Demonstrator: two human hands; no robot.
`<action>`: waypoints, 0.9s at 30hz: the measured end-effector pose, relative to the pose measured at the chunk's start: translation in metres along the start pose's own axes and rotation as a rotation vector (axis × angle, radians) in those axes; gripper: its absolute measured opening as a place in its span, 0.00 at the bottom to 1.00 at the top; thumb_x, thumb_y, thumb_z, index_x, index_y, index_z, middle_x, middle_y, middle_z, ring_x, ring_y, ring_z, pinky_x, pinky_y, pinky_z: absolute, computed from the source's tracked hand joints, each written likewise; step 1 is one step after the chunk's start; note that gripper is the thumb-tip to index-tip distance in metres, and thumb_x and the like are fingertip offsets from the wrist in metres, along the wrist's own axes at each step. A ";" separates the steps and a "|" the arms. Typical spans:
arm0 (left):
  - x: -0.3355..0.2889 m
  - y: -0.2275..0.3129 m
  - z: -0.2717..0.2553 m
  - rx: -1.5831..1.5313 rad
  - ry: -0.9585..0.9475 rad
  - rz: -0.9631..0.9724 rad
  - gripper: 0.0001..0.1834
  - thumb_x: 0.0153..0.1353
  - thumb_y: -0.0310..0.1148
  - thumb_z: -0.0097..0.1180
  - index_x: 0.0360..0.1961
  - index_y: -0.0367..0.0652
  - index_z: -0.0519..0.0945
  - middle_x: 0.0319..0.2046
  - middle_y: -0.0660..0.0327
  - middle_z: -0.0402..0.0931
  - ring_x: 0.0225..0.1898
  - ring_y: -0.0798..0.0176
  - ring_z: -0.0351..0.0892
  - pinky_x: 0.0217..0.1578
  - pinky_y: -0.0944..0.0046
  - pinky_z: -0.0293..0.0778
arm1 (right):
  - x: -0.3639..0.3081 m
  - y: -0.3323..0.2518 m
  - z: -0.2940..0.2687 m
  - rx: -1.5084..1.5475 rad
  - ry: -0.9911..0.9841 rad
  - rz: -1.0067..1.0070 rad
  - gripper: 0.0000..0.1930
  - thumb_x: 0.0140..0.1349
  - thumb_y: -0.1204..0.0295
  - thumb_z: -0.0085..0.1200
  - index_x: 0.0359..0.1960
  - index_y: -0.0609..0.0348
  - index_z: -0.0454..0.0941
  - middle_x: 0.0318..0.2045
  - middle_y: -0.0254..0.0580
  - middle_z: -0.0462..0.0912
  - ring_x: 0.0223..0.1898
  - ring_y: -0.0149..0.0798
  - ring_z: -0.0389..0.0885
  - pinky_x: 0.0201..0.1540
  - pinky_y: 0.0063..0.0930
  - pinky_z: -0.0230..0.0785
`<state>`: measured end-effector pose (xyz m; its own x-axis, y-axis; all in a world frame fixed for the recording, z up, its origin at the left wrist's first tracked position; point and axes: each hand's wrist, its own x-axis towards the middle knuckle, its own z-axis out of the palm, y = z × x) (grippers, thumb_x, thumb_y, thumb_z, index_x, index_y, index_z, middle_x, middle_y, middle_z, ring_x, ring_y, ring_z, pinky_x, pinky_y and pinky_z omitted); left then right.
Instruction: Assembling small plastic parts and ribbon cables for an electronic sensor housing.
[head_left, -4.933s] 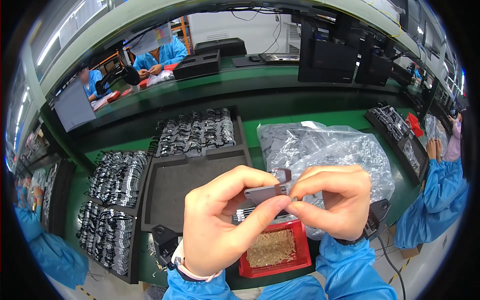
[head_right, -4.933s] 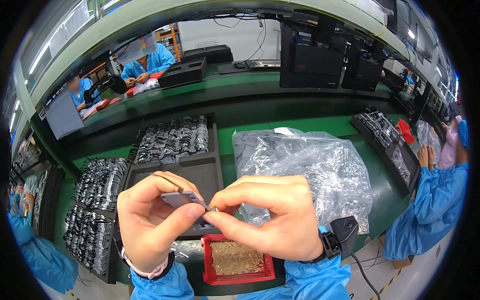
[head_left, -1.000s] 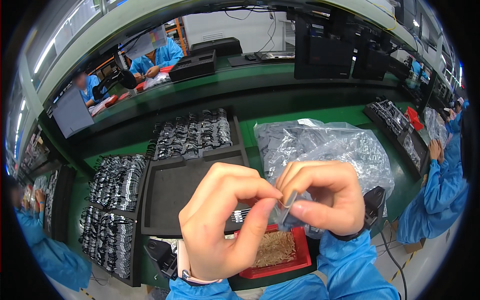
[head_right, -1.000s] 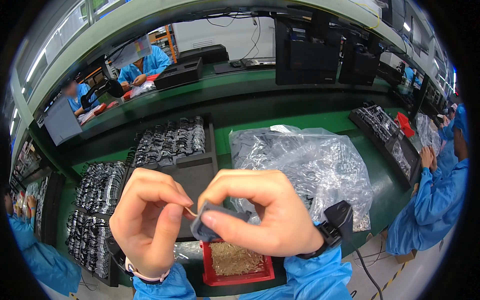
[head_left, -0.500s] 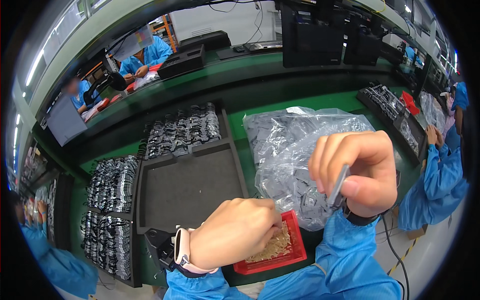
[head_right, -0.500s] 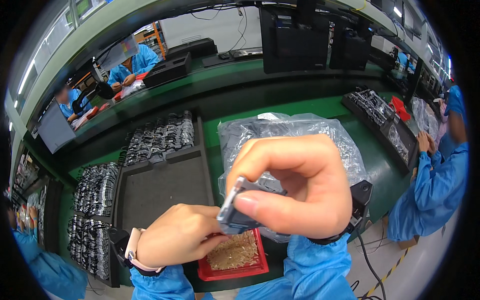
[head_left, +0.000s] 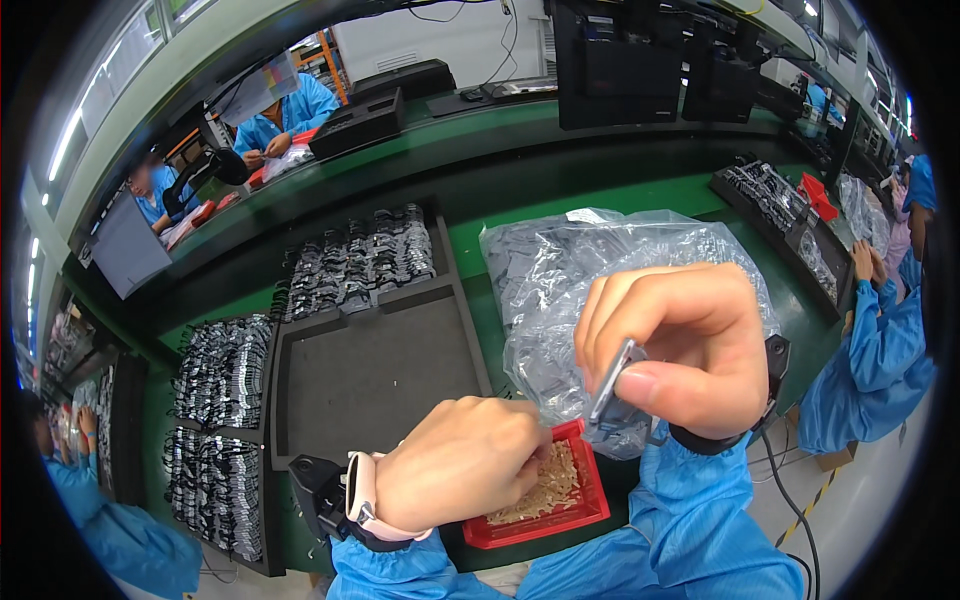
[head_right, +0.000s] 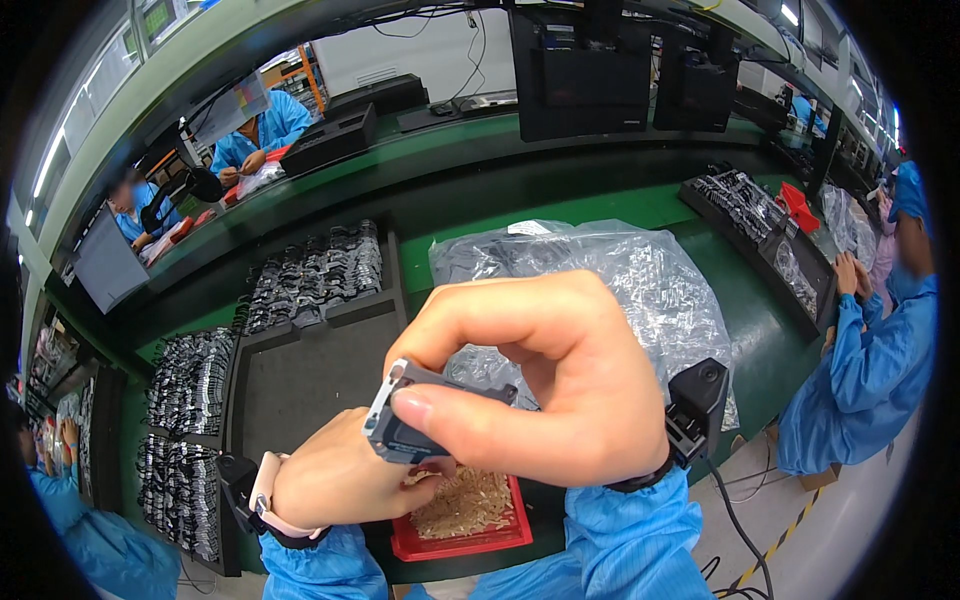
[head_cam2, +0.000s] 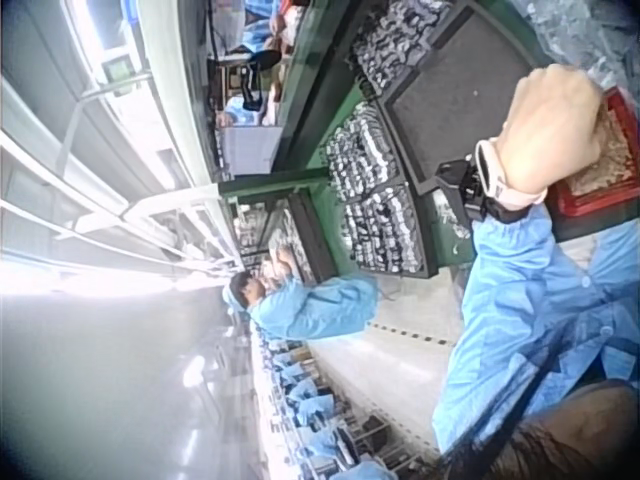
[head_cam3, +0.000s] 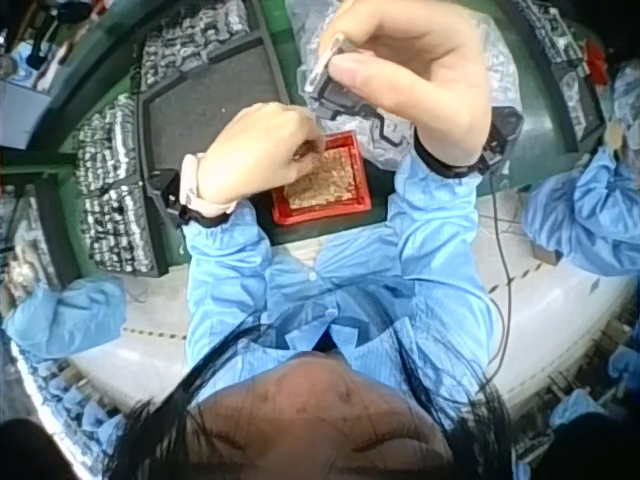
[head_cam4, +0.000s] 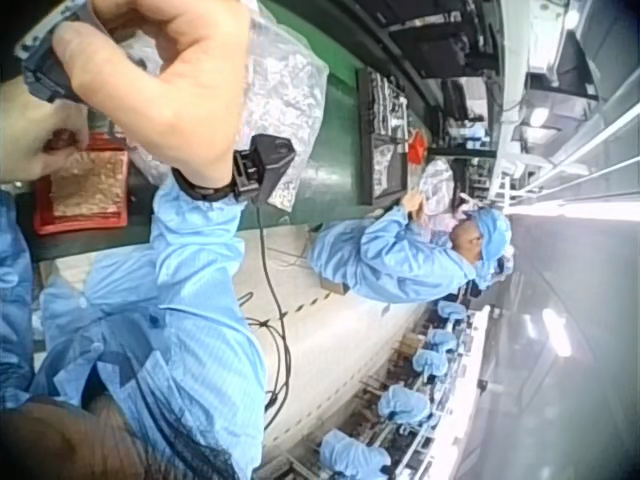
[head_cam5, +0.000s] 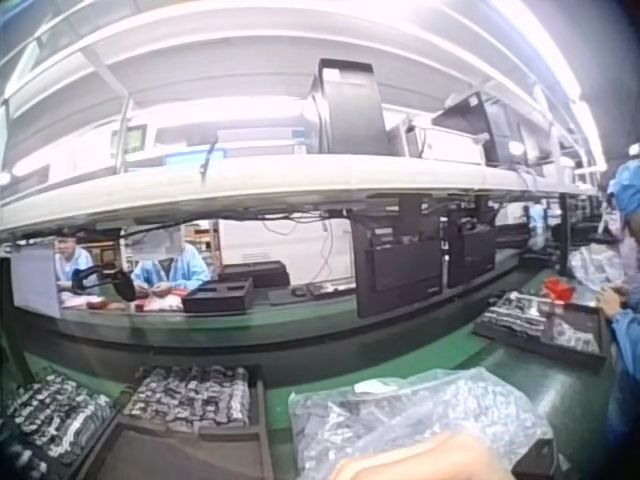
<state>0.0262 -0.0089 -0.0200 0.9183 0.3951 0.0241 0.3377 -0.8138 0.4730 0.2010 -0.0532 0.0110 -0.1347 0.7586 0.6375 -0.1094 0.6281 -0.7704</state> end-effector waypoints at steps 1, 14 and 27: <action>-0.001 0.000 -0.002 0.002 0.003 -0.001 0.05 0.44 0.26 0.52 0.23 0.35 0.75 0.24 0.52 0.74 0.26 0.49 0.75 0.26 0.56 0.71 | 0.000 0.001 0.000 0.000 -0.003 -0.002 0.06 0.41 0.79 0.49 0.21 0.71 0.73 0.19 0.49 0.75 0.23 0.39 0.73 0.27 0.27 0.65; -0.010 0.021 -0.015 0.164 1.166 0.378 0.13 0.41 0.20 0.61 0.31 0.31 0.77 0.28 0.45 0.77 0.32 0.51 0.79 0.34 0.61 0.75 | 0.001 0.005 0.023 -0.514 0.112 -0.230 0.06 0.41 0.83 0.58 0.24 0.65 0.76 0.22 0.44 0.78 0.24 0.38 0.77 0.27 0.24 0.67; -0.011 0.034 -0.014 0.229 1.144 0.286 0.09 0.40 0.15 0.56 0.27 0.30 0.78 0.26 0.46 0.78 0.29 0.52 0.80 0.32 0.62 0.77 | 0.002 0.005 0.026 -0.526 0.047 -0.313 0.10 0.38 0.84 0.60 0.25 0.65 0.76 0.24 0.44 0.78 0.26 0.41 0.77 0.31 0.28 0.67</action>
<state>0.0244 -0.0347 0.0082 0.2899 0.2429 0.9257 0.2864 -0.9449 0.1582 0.1752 -0.0532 0.0081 -0.1297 0.5236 0.8420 0.3654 0.8147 -0.4503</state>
